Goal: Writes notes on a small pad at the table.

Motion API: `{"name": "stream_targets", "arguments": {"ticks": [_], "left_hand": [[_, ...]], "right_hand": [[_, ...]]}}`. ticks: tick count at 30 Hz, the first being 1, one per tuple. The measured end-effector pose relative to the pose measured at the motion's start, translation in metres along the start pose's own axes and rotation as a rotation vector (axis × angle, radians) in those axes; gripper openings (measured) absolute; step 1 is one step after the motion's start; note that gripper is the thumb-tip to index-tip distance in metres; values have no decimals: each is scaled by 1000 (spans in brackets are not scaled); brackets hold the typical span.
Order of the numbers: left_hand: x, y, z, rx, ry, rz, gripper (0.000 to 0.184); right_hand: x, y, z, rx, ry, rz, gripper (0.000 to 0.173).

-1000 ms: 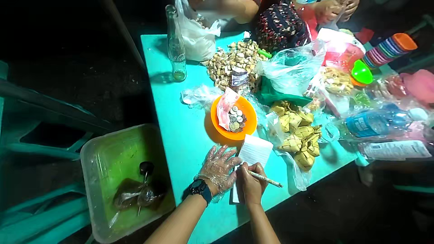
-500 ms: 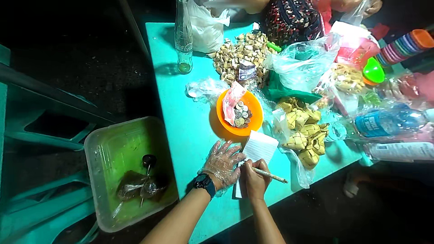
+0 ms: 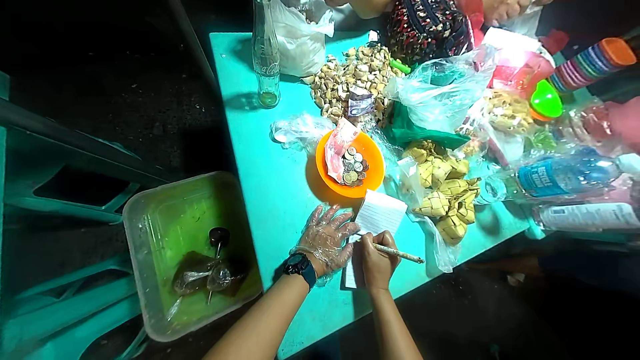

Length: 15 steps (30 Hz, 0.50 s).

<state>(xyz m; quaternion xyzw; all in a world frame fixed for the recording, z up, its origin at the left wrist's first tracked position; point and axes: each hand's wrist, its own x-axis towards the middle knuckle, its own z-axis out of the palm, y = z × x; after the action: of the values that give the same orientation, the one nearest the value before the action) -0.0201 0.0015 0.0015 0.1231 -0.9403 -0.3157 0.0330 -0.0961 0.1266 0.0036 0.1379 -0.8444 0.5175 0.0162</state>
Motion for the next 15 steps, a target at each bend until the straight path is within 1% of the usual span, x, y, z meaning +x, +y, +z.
{"name": "stream_targets", "arguments": {"ticks": [3, 7, 10, 15], "left_hand": [[0, 0, 0, 0, 9, -3, 42], [-1, 0, 1, 1, 44, 7, 41], [-1, 0, -1, 6, 22, 2, 41], [1, 1, -2, 2, -11, -7, 42]], "right_hand": [[0, 2, -1, 5, -15, -10, 34], [-1, 5, 1, 16, 33, -19, 32], [-2, 5, 1, -3, 42, -25, 30], [1, 6, 0, -49, 40, -49, 32]]}}
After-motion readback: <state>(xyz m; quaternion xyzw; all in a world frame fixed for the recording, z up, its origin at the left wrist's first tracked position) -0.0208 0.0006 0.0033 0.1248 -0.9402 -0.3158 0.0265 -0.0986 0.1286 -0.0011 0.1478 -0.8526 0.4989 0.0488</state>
